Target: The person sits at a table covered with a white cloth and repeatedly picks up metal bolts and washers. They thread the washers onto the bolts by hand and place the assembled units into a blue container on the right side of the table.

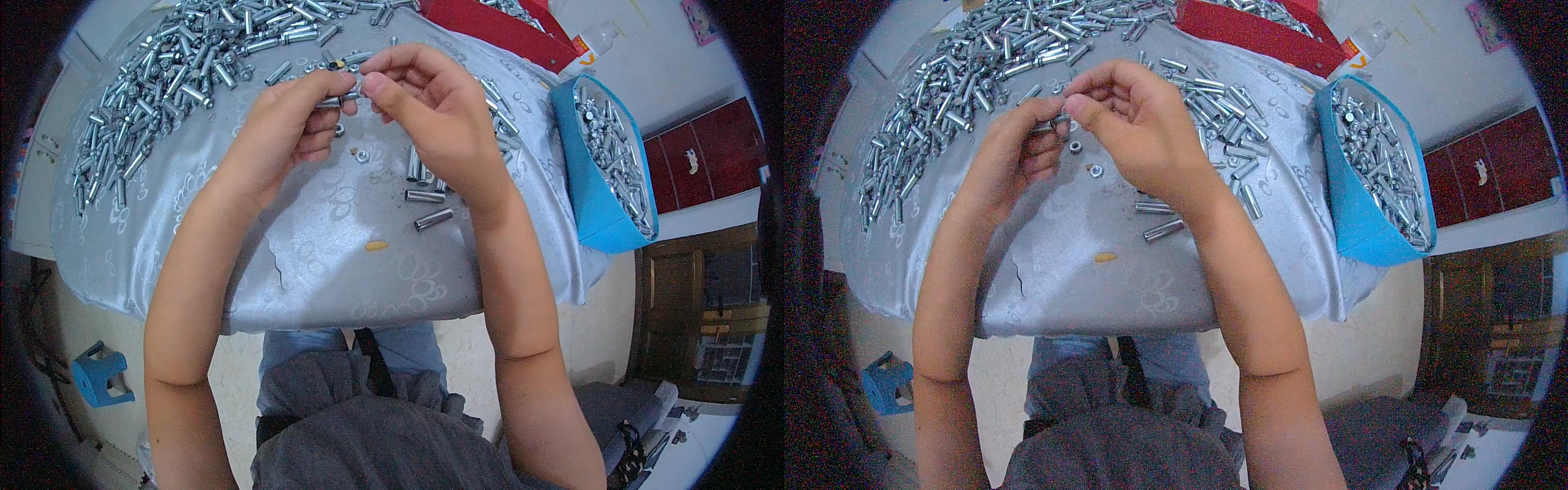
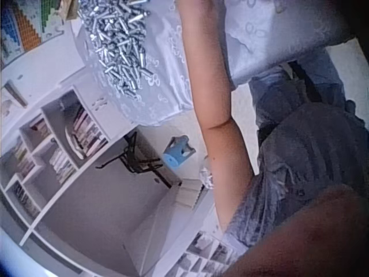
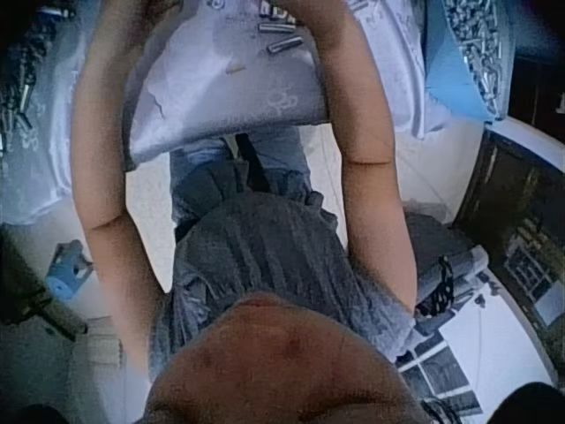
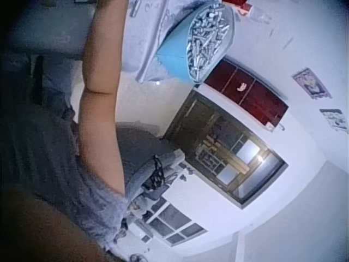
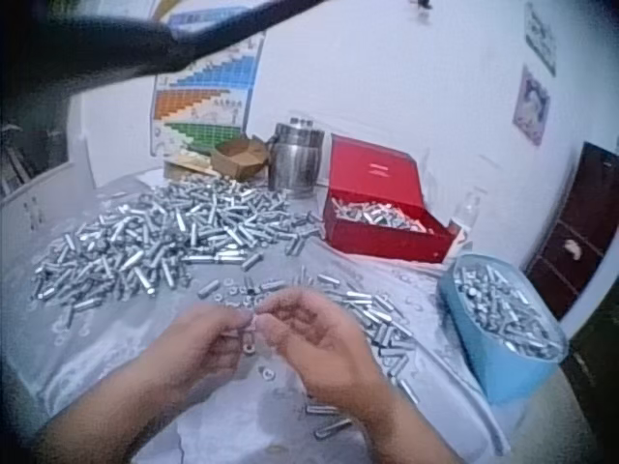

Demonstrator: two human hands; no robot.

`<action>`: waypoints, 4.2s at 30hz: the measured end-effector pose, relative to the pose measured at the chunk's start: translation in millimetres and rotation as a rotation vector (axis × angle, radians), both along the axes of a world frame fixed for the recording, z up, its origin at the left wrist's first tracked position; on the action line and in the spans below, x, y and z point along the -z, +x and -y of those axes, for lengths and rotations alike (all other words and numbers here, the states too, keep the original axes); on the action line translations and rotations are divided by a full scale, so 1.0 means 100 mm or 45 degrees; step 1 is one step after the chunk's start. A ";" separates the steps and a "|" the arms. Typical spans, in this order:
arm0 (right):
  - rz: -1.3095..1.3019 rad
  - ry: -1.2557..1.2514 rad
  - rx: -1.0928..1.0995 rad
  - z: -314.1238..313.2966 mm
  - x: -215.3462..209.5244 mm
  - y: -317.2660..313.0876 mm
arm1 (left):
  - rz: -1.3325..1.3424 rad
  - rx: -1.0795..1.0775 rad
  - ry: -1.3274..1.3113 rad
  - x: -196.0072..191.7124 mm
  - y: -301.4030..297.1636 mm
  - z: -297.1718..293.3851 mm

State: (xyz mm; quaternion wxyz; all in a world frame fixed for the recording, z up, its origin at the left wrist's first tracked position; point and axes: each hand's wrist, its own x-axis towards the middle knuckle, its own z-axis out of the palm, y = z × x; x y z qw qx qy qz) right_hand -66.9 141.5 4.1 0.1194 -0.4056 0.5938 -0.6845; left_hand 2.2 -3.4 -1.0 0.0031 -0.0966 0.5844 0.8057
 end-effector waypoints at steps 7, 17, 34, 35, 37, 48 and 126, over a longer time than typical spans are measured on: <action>0.045 0.012 -0.031 0.03 0.01 0.02 | 0.023 0.013 0.114 0.03 -0.01 0.02; -0.510 0.111 0.291 0.03 0.10 -0.05 | 0.059 -0.003 0.337 0.00 -0.01 0.03; 0.545 0.096 -0.350 -0.05 0.01 -0.06 | -0.190 0.200 0.274 0.00 0.05 0.03; 0.426 0.087 -0.244 -0.03 0.01 -0.04 | -0.179 0.213 0.331 0.01 0.04 0.05; 0.159 0.042 -0.039 0.03 0.03 0.00 | -0.137 0.108 0.350 0.03 0.02 0.06; -0.492 -0.019 0.340 0.07 0.16 -0.04 | -0.108 0.044 0.136 -0.07 0.01 -0.02; 0.252 0.020 -0.039 -0.01 -0.03 0.02 | -0.009 -0.016 0.058 0.02 0.01 -0.01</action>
